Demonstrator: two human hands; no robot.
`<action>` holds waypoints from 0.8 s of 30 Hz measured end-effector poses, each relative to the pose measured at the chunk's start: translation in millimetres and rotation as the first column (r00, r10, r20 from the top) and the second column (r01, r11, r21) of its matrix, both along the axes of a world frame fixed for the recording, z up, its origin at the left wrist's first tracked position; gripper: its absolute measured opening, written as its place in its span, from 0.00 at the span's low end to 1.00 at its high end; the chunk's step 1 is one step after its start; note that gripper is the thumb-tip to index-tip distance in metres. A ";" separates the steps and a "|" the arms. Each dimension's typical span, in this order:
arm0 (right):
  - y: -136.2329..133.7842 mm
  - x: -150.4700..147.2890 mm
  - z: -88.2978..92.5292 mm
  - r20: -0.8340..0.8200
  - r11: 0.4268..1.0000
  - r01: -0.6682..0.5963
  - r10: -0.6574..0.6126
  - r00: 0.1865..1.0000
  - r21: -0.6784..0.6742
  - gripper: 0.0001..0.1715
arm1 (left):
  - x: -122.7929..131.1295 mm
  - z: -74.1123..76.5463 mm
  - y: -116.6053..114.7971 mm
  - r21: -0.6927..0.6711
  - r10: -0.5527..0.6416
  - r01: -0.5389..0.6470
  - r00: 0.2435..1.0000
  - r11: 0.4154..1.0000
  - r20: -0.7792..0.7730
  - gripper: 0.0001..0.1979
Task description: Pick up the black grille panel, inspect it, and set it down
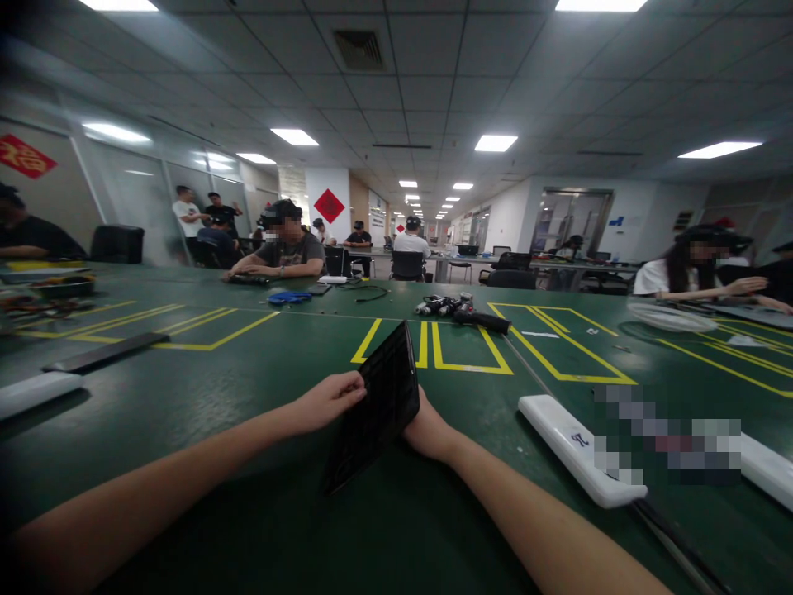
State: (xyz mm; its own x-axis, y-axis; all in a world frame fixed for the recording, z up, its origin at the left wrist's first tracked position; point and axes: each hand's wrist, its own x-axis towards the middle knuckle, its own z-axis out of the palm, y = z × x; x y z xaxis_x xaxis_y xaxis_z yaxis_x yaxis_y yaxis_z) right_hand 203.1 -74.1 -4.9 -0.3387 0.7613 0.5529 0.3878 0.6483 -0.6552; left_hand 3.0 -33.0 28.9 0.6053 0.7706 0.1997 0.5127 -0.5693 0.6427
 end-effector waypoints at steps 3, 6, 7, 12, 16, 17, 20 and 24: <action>0.0 0.8 0.7 -0.003 1.000 -0.013 0.013 1.000 0.005 0.16 | -0.8 2.4 -0.4 -0.072 -0.041 0.045 0.998 0.996 0.052 0.08; -0.6 1.6 1.5 -0.006 1.000 -0.028 0.028 1.000 0.012 0.16 | -1.2 6.1 -3.0 -0.056 -0.029 0.031 0.999 0.998 0.040 0.08; -0.8 1.7 1.6 -0.007 0.999 -0.030 0.030 1.000 0.014 0.16 | -1.3 7.4 -3.8 -0.045 -0.024 0.025 0.999 0.999 0.035 0.07; -1.6 1.7 1.8 -0.014 0.999 -0.035 0.035 0.999 0.021 0.17 | 0.3 9.5 -1.9 -0.205 0.077 -0.031 0.972 0.978 0.221 0.04; -2.9 2.4 4.6 -0.016 0.999 -0.043 0.043 0.999 0.023 0.18 | 2.3 8.3 2.6 -0.651 0.289 0.083 0.848 0.755 0.444 0.08; -3.2 2.6 5.4 -0.018 0.999 -0.044 0.045 0.999 0.022 0.18 | 2.7 8.1 2.7 -0.689 0.299 0.112 0.843 0.716 0.447 0.10; -3.4 2.6 6.5 -0.021 0.999 -0.050 0.050 0.999 0.009 0.17 | 3.2 6.7 1.3 -0.634 0.203 0.066 0.917 0.771 0.342 0.15; -3.1 1.0 6.5 -0.029 0.998 -0.056 0.056 0.998 -0.012 0.17 | 2.8 0.8 0.0 -0.353 0.061 0.006 0.982 0.936 0.178 0.24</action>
